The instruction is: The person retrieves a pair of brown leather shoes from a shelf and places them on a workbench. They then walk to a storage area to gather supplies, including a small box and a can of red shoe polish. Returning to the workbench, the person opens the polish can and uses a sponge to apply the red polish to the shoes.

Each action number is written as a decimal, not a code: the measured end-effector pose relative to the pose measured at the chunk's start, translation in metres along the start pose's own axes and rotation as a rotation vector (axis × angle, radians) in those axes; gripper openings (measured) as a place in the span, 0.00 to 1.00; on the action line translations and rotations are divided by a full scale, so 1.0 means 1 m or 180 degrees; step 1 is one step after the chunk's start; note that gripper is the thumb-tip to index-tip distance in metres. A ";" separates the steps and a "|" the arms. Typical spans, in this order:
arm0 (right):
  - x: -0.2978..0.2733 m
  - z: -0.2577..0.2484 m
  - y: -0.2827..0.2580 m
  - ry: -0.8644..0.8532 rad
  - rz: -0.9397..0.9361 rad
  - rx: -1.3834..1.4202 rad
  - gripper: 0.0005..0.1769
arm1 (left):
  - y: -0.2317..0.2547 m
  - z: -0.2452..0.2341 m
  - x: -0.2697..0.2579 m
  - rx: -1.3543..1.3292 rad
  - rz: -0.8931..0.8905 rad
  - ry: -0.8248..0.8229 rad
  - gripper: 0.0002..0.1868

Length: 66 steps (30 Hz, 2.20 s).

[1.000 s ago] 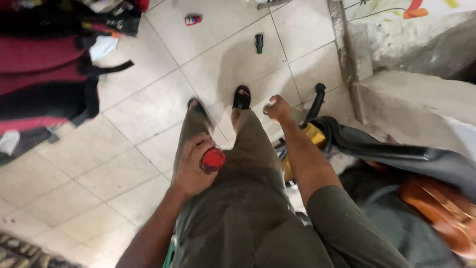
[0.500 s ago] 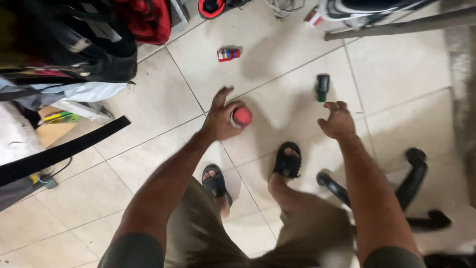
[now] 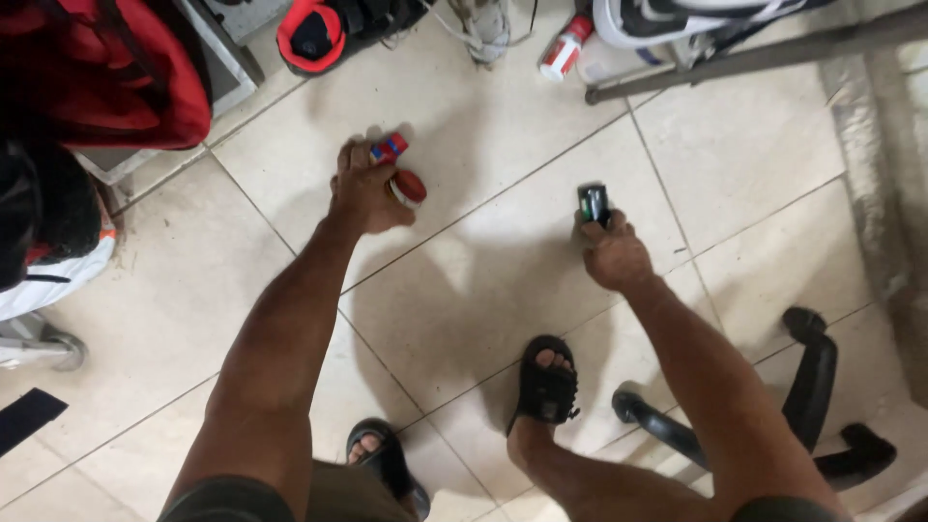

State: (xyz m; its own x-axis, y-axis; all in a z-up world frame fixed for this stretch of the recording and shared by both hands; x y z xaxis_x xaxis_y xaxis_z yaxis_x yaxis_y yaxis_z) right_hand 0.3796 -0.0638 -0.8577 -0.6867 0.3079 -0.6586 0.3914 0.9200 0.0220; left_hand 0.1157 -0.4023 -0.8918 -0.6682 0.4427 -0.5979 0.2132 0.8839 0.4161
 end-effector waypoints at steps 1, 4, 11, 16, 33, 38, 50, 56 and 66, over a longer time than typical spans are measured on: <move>0.004 0.004 0.001 0.0067 0.0037 -0.0109 0.25 | -0.004 0.007 -0.002 -0.0055 0.0089 0.0090 0.45; 0.024 0.017 -0.003 0.0198 0.0190 0.0111 0.26 | -0.008 0.010 -0.019 -0.0210 0.0207 0.0117 0.43; 0.038 -0.051 -0.037 0.0333 0.0605 0.0682 0.33 | -0.009 0.033 -0.091 -0.0957 0.0272 0.0321 0.40; 0.081 -0.129 -0.075 0.1223 0.0160 0.1158 0.32 | -0.011 0.035 -0.122 -0.1397 0.1169 0.1361 0.37; 0.062 -0.115 -0.108 0.1675 -0.2460 0.0409 0.26 | 0.059 -0.075 -0.258 -0.2122 0.1903 0.1181 0.40; -0.240 -0.307 -0.158 0.0864 -0.3483 0.1316 0.32 | 0.155 -0.176 -0.378 -0.3164 0.2094 0.0556 0.38; -0.629 -0.568 -0.205 0.1568 -0.4925 0.1456 0.34 | 0.296 -0.460 -0.709 -0.3656 0.2960 -0.0087 0.07; -0.747 -0.650 -0.222 0.1222 -0.4667 0.1933 0.19 | 0.334 -0.580 -0.823 -0.3613 0.3044 -0.0266 0.27; -0.681 -0.718 -0.061 0.1338 -0.2953 0.2648 0.29 | 0.389 -0.601 -0.786 -0.5379 -0.0111 -0.0218 0.43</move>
State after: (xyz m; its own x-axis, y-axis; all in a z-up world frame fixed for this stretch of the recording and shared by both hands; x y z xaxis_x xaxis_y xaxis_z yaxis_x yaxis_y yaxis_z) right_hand 0.3837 -0.1558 0.1294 -0.9806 -0.1632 0.1082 -0.1718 0.4519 -0.8754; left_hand 0.2959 -0.4973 0.1516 -0.6162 0.4732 -0.6295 -0.7754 -0.2249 0.5900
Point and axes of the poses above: each hand's wrist, its own x-axis towards the middle knuckle, its own z-axis out of the palm, y = z × x, the point moved 2 cm from there along x, towards the middle knuckle, and after that the axes turned 3 degrees about -x, right-handed, at the moved point
